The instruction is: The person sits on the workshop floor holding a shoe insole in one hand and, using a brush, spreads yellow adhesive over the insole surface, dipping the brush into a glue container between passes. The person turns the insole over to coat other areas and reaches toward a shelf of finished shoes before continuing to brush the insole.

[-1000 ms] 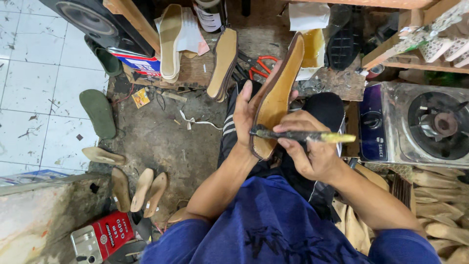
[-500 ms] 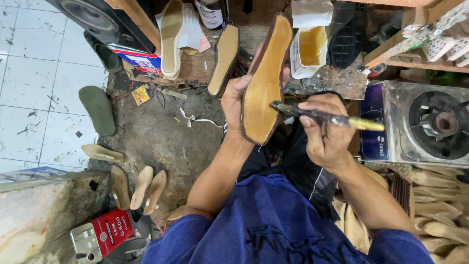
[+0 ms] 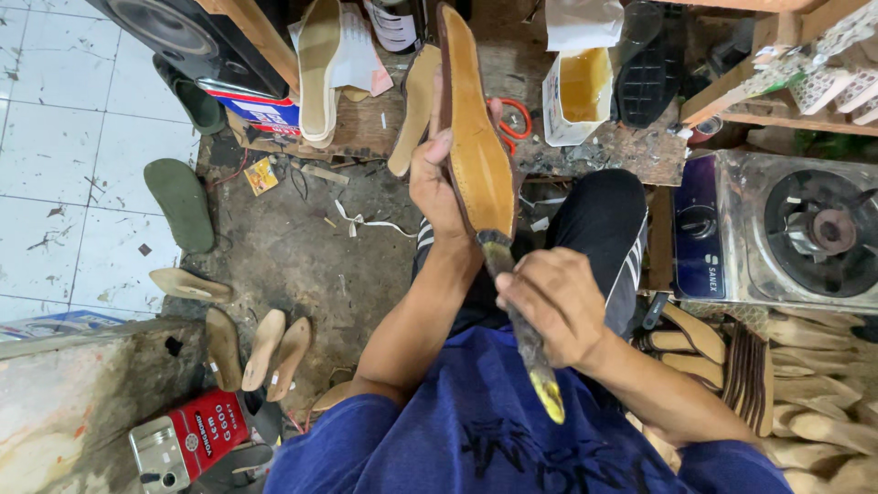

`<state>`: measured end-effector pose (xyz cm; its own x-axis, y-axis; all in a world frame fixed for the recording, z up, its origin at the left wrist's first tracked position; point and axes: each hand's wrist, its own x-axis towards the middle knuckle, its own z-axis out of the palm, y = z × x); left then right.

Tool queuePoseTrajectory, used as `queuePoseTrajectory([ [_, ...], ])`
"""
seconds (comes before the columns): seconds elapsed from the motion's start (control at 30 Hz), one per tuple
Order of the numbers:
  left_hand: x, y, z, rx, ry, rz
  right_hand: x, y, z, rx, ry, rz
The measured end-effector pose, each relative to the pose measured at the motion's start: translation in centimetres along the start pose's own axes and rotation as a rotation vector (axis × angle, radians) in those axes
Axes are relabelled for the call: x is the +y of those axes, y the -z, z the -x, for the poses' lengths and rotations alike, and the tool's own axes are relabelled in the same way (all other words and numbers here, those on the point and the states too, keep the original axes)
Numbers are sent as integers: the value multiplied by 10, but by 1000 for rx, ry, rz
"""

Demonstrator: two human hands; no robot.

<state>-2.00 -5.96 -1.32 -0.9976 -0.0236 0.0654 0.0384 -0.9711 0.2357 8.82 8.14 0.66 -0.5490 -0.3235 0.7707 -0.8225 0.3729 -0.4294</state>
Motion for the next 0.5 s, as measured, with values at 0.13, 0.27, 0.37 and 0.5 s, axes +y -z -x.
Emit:
queuePoseTrajectory([
  [0.13,4,-5,4,-280,165,162,0,14,-19,-52,-26,-279],
  [0.27,5,-14,21,-99,388,136,30,24,-49,-7,-174,-56],
  [0.37,11,-18,20,-186,413,186,29,26,-54,-111,71,45],
  [0.5,17,-18,18,-51,463,180,31,27,-53,-139,-18,-292],
])
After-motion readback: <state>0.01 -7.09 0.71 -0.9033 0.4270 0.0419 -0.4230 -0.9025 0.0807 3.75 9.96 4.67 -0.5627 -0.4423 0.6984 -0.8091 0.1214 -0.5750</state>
